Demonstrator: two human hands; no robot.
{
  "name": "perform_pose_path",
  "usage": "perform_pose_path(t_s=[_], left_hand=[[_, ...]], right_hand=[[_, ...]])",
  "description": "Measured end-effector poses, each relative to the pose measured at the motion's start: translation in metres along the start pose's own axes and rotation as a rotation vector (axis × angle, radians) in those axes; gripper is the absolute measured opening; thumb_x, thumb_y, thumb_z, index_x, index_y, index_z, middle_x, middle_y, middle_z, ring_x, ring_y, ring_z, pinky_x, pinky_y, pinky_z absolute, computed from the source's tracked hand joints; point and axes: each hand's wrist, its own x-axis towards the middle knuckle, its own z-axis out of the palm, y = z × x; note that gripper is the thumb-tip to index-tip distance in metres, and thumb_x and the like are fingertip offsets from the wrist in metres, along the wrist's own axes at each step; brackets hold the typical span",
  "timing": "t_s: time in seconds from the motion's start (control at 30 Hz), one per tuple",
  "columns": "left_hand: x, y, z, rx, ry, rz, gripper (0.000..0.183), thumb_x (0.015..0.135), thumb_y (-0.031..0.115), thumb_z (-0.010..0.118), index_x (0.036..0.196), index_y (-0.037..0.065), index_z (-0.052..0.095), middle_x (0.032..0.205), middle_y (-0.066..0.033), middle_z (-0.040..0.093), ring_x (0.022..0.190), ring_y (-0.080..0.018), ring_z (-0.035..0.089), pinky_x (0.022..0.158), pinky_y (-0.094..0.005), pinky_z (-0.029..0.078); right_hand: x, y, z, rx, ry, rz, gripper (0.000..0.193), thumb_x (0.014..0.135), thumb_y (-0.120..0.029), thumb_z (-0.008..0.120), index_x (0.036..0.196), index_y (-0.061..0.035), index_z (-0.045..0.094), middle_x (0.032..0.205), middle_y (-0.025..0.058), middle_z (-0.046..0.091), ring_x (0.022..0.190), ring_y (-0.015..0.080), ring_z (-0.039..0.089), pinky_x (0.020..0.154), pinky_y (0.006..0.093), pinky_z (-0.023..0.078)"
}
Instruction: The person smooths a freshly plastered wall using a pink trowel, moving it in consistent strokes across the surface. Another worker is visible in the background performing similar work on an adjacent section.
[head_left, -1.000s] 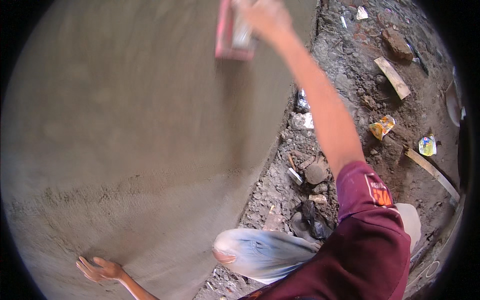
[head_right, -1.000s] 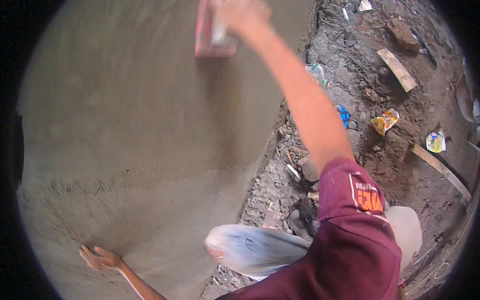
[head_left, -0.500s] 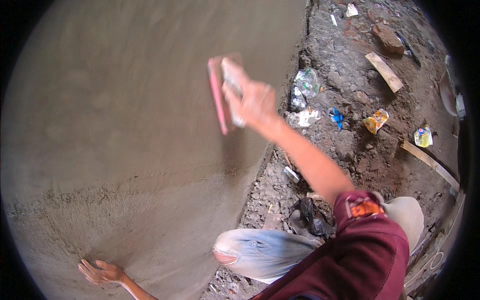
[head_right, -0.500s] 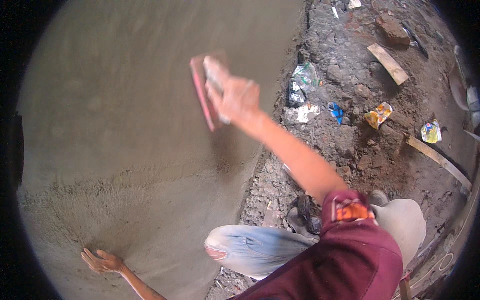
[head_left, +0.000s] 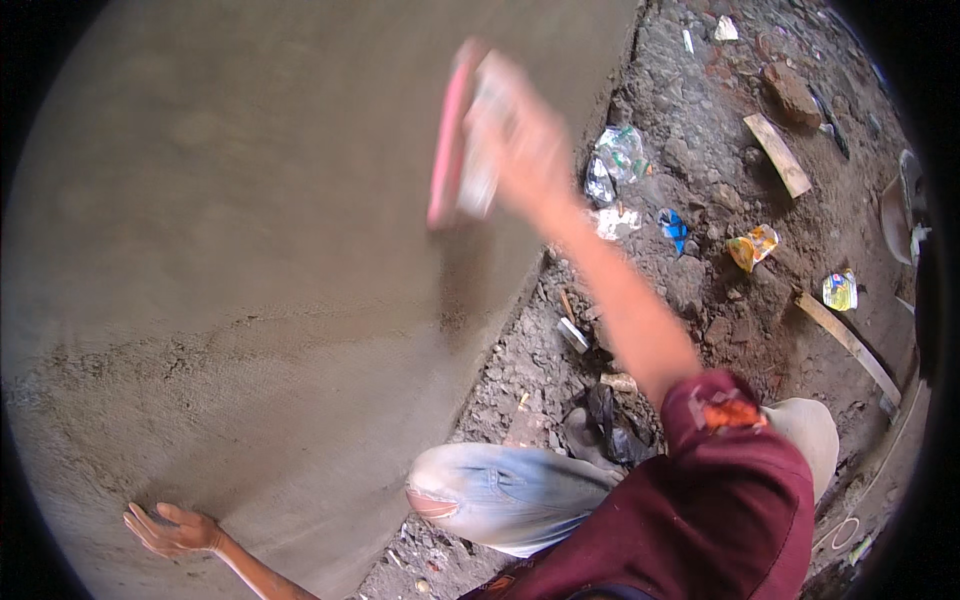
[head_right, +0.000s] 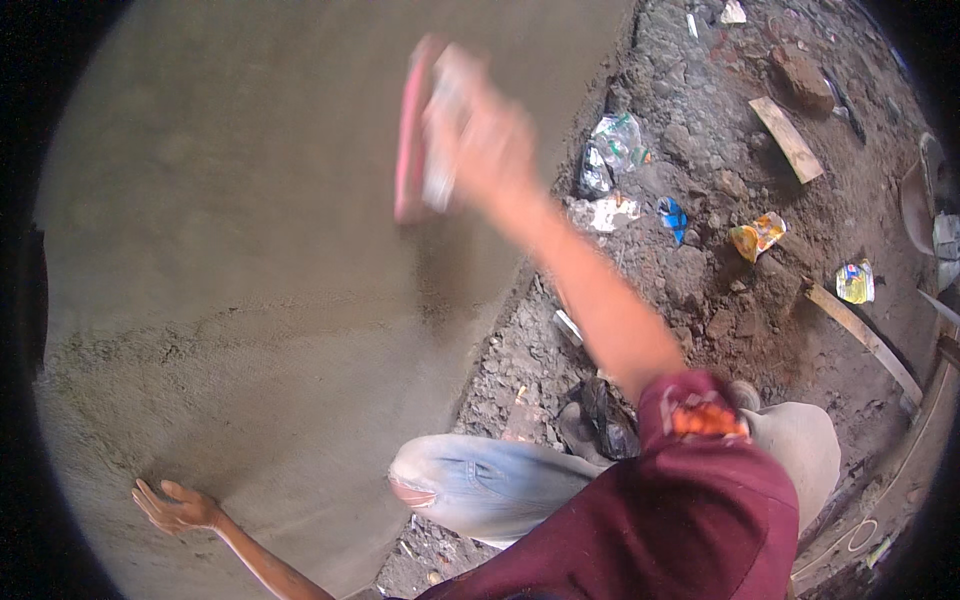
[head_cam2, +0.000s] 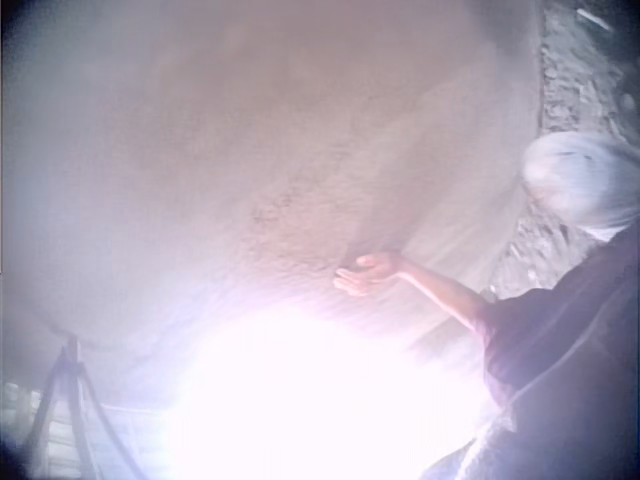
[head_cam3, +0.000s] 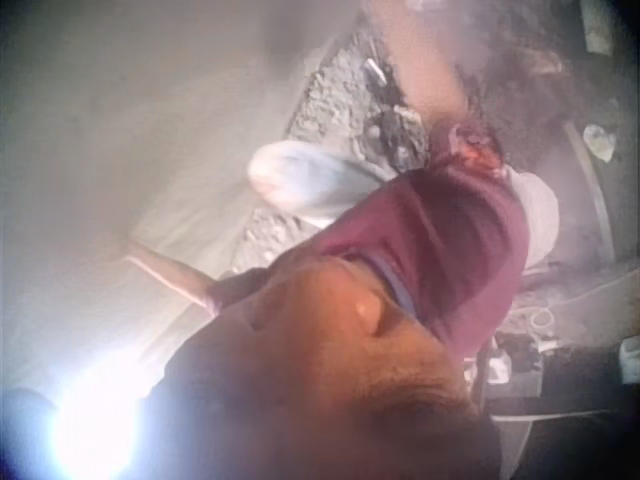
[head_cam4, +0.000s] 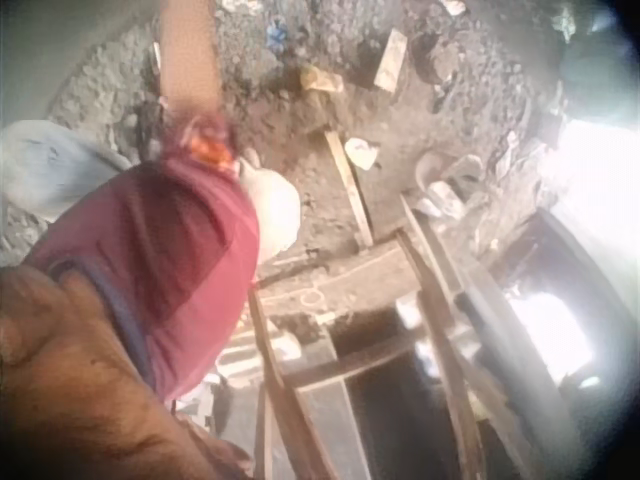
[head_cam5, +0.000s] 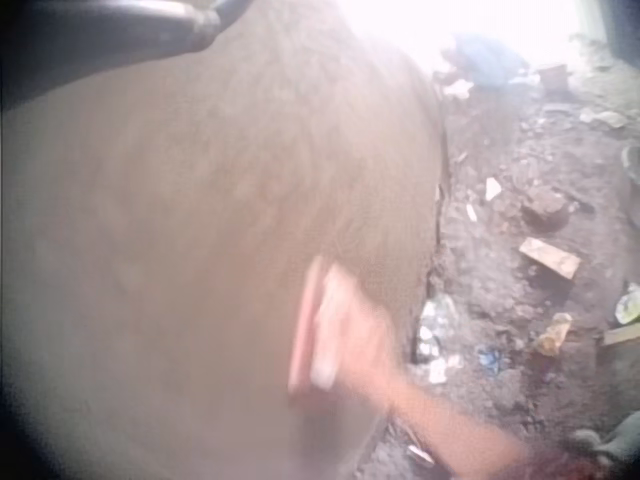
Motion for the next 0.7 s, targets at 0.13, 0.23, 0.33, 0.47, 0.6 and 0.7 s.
perform_pose_path(t_s=[0.13, 0.23, 0.33, 0.47, 0.6, 0.7], left_hand=[[0.016, 0.01, 0.011, -0.058, 0.041, -0.016, 0.047, 0.108, 0.04, 0.044, 0.141, 0.011, 0.06, 0.143, -0.0111, 0.059, 0.135, -0.0296, 0.054, 0.111, -0.0483, 0.043], [0.009, -0.001, 0.008, -0.055, 0.023, 0.018, 0.048, 0.109, 0.04, 0.042, 0.142, 0.011, 0.059, 0.144, -0.0114, 0.058, 0.136, -0.0298, 0.053, 0.112, -0.0484, 0.042], [0.006, -0.001, 0.004, -0.073, 0.026, 0.044, 0.049, 0.109, 0.041, 0.041, 0.143, 0.011, 0.059, 0.145, -0.0116, 0.057, 0.137, -0.03, 0.052, 0.112, -0.0483, 0.042], [0.013, 0.005, 0.008, -0.075, 0.038, 0.031, 0.049, 0.109, 0.041, 0.04, 0.143, 0.01, 0.058, 0.145, -0.0118, 0.057, 0.137, -0.03, 0.052, 0.111, -0.048, 0.043], [0.008, 0.005, 0.004, -0.061, 0.011, -0.009, 0.049, 0.109, 0.041, 0.042, 0.142, 0.009, 0.059, 0.145, -0.012, 0.058, 0.137, -0.0296, 0.052, 0.111, -0.047, 0.043], [0.01, 0.003, 0.004, -0.051, 0.041, 0.015, 0.048, 0.108, 0.041, 0.044, 0.14, 0.009, 0.06, 0.141, -0.0112, 0.061, 0.135, -0.029, 0.054, 0.11, -0.0463, 0.044]], right_hand=[[-0.164, -0.024, 0.04, -0.146, -0.185, -0.075, 0.065, 0.095, -0.031, 0.063, 0.155, -0.0124, 0.043, 0.135, 0.0145, 0.066, 0.081, 0.0262, 0.077, 0.064, 0.0379, 0.062], [-0.133, 0.004, 0.027, -0.138, -0.174, 0.006, 0.064, 0.096, -0.033, 0.062, 0.154, -0.0134, 0.043, 0.123, 0.0147, 0.071, 0.079, 0.0288, 0.077, 0.062, 0.0395, 0.061], [-0.061, 0.032, 0.003, -0.239, -0.105, 0.144, 0.062, 0.097, -0.041, 0.061, 0.155, -0.0278, 0.043, 0.102, 0.0163, 0.076, 0.08, 0.0368, 0.075, 0.067, 0.0446, 0.061], [0.027, 0.105, -0.022, -0.189, 0.188, 0.089, 0.059, 0.092, -0.045, 0.065, 0.148, -0.0281, 0.052, 0.122, 0.0197, 0.071, 0.109, 0.0403, 0.069, 0.095, 0.0471, 0.055], [0.123, 0.183, -0.063, 0.02, 0.168, 0.262, 0.055, 0.093, -0.036, 0.067, 0.142, -0.0119, 0.059, 0.131, 0.0168, 0.068, 0.119, 0.0293, 0.065, 0.103, 0.039, 0.05], [0.107, 0.171, -0.065, 0.013, 0.171, 0.246, 0.055, 0.094, -0.034, 0.067, 0.143, -0.0096, 0.057, 0.132, 0.018, 0.066, 0.12, 0.0295, 0.064, 0.104, 0.0391, 0.048]])
